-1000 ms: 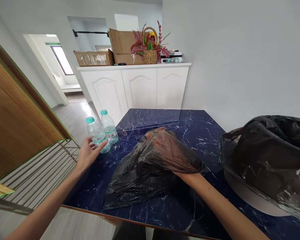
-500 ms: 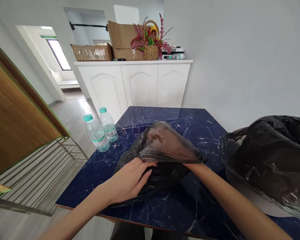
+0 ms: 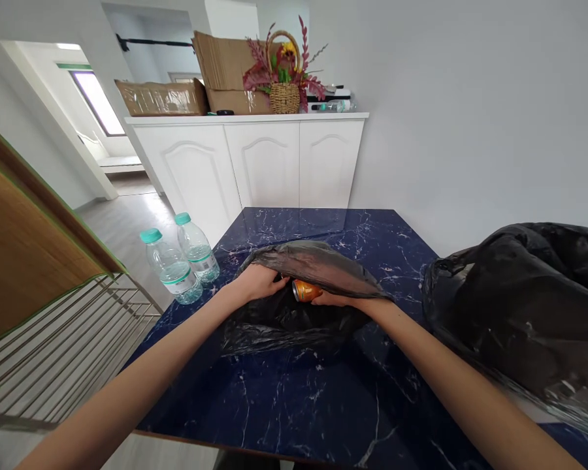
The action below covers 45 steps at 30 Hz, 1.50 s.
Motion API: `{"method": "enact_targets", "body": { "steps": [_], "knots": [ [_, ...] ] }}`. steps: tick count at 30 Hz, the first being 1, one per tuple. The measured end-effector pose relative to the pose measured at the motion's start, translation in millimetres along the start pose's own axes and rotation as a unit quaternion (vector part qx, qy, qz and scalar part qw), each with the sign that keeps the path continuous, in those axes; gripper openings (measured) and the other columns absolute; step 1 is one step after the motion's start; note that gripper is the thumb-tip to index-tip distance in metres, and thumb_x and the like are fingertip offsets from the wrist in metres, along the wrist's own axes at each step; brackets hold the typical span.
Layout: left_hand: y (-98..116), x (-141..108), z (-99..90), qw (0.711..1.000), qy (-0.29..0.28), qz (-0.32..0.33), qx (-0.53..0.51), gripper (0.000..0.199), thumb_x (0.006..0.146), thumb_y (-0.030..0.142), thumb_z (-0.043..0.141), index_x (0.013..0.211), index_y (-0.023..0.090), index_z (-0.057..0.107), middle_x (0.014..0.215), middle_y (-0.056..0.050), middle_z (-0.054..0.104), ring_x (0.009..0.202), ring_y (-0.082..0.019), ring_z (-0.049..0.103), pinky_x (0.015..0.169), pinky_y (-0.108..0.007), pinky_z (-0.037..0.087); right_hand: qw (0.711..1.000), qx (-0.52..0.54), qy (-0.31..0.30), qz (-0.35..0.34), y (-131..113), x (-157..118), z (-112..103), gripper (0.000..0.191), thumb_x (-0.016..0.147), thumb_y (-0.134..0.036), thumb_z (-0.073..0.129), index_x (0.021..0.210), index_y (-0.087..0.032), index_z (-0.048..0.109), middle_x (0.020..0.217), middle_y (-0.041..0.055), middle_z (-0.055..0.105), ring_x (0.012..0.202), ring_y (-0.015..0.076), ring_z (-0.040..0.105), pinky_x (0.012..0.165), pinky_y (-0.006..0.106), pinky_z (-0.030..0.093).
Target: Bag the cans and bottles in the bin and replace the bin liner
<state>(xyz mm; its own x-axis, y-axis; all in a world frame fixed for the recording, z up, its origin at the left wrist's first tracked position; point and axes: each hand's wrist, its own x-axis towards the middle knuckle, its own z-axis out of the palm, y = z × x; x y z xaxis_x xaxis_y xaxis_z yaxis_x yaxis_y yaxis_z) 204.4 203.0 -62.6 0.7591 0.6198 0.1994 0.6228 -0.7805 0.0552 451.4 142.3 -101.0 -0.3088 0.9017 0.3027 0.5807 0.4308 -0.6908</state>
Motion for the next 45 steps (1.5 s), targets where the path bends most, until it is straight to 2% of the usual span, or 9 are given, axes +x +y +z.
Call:
{"method": "enact_targets", "body": {
  "steps": [6,11,14,19,22,27,31,36,45],
  "knots": [
    [1.7,23.3,12.9,1.000,0.009,-0.011,-0.020,0.031,0.095,0.029,0.068,0.123,0.017,0.076,0.135,-0.016,0.076,0.126,-0.032,0.071,0.110,-0.043,0.055,0.993,0.026,-0.119,0.002,-37.4,-13.8,-16.0,0.083,0.076,-0.060,0.089,0.152,-0.037,0.061,0.152,0.0041,0.065,0.143,0.0364,0.059,0.124,0.055,0.042],
    [23.3,4.1,-21.7,1.000,0.020,-0.015,-0.017,0.040,0.093,0.032,0.070,0.130,0.017,0.071,0.132,-0.019,0.075,0.123,-0.036,0.072,0.106,-0.046,0.056,0.985,0.137,-0.080,0.061,-68.1,-28.3,-39.3,0.079,0.077,-0.054,0.091,0.148,-0.033,0.064,0.151,0.0060,0.067,0.140,0.0365,0.062,0.121,0.056,0.047],
    [42.9,-30.8,-58.7,0.999,0.024,-0.028,-0.007,0.055,0.091,0.044,0.074,0.136,0.013,0.065,0.128,-0.022,0.076,0.118,-0.041,0.073,0.100,-0.050,0.058,0.959,0.272,-0.004,0.080,-66.2,-33.2,-46.0,0.077,0.078,-0.050,0.092,0.146,-0.030,0.064,0.151,0.0075,0.067,0.139,0.0347,0.063,0.117,0.054,0.052],
    [67.5,-108.6,-119.0,0.988,0.052,-0.064,-0.132,0.058,0.090,0.052,0.073,0.140,0.028,0.059,0.126,-0.007,0.077,0.102,-0.029,0.078,0.086,-0.039,0.063,0.935,0.331,0.096,0.081,-60.3,-35.8,-46.6,0.070,0.079,-0.052,0.091,0.139,-0.026,0.067,0.148,0.0113,0.069,0.140,0.0346,0.062,0.120,0.054,0.048],
    [66.5,-158.4,-144.5,0.967,0.149,-0.133,-0.160,0.058,0.082,0.058,0.079,0.132,0.033,0.064,0.124,-0.005,0.078,0.100,-0.031,0.079,0.089,-0.043,0.065,0.939,0.322,0.083,0.087,-66.8,-41.8,-43.5,0.068,0.079,-0.051,0.091,0.138,-0.026,0.066,0.148,0.0103,0.069,0.139,0.0332,0.063,0.121,0.053,0.047],
    [40.5,-229.8,-168.8,0.922,0.257,-0.262,-0.123,0.062,0.076,0.069,0.077,0.127,0.036,0.068,0.119,-0.003,0.079,0.096,-0.035,0.077,0.090,-0.054,0.064,0.935,0.344,-0.040,0.069,-105.8,-54.4,-30.8,0.077,0.077,-0.059,0.090,0.144,-0.030,0.064,0.145,0.0103,0.071,0.132,0.0368,0.068,0.111,0.056,0.056],
    [10.7,-254.8,-163.3,0.912,0.251,-0.323,-0.011,0.063,0.070,0.079,0.072,0.116,0.037,0.071,0.091,-0.001,0.077,0.076,-0.032,0.072,0.075,-0.046,0.061,0.915,0.403,-0.022,0.009,-162.8,-39.9,-0.9,0.084,0.076,-0.075,0.082,0.146,-0.032,0.061,0.150,0.0095,0.067,0.138,0.0391,0.063,0.114,0.060,0.054],
    [-21.0,-253.2,-132.5,0.914,0.177,-0.366,-0.005,0.075,0.068,0.078,0.073,0.121,0.026,0.067,0.074,0.000,0.072,0.064,-0.028,0.069,0.062,-0.036,0.052,0.895,0.444,-0.005,-0.047,-217.2,10.4,55.5,0.075,0.084,-0.060,0.083,0.146,-0.033,0.052,0.155,0.0056,0.062,0.143,0.0287,0.059,0.122,0.049,0.049],
    [-62.1,-249.2,-98.0,0.917,0.110,-0.381,-0.030,0.091,0.072,0.076,0.076,0.138,0.017,0.058,0.092,-0.007,0.079,0.077,-0.032,0.077,0.069,-0.037,0.054,0.958,0.284,0.009,0.040,-183.3,66.4,145.3,0.074,0.080,-0.044,0.090,0.141,-0.025,0.052,0.144,0.0118,0.067,0.130,0.0284,0.065,0.109,0.046,0.055]
  ]
}}
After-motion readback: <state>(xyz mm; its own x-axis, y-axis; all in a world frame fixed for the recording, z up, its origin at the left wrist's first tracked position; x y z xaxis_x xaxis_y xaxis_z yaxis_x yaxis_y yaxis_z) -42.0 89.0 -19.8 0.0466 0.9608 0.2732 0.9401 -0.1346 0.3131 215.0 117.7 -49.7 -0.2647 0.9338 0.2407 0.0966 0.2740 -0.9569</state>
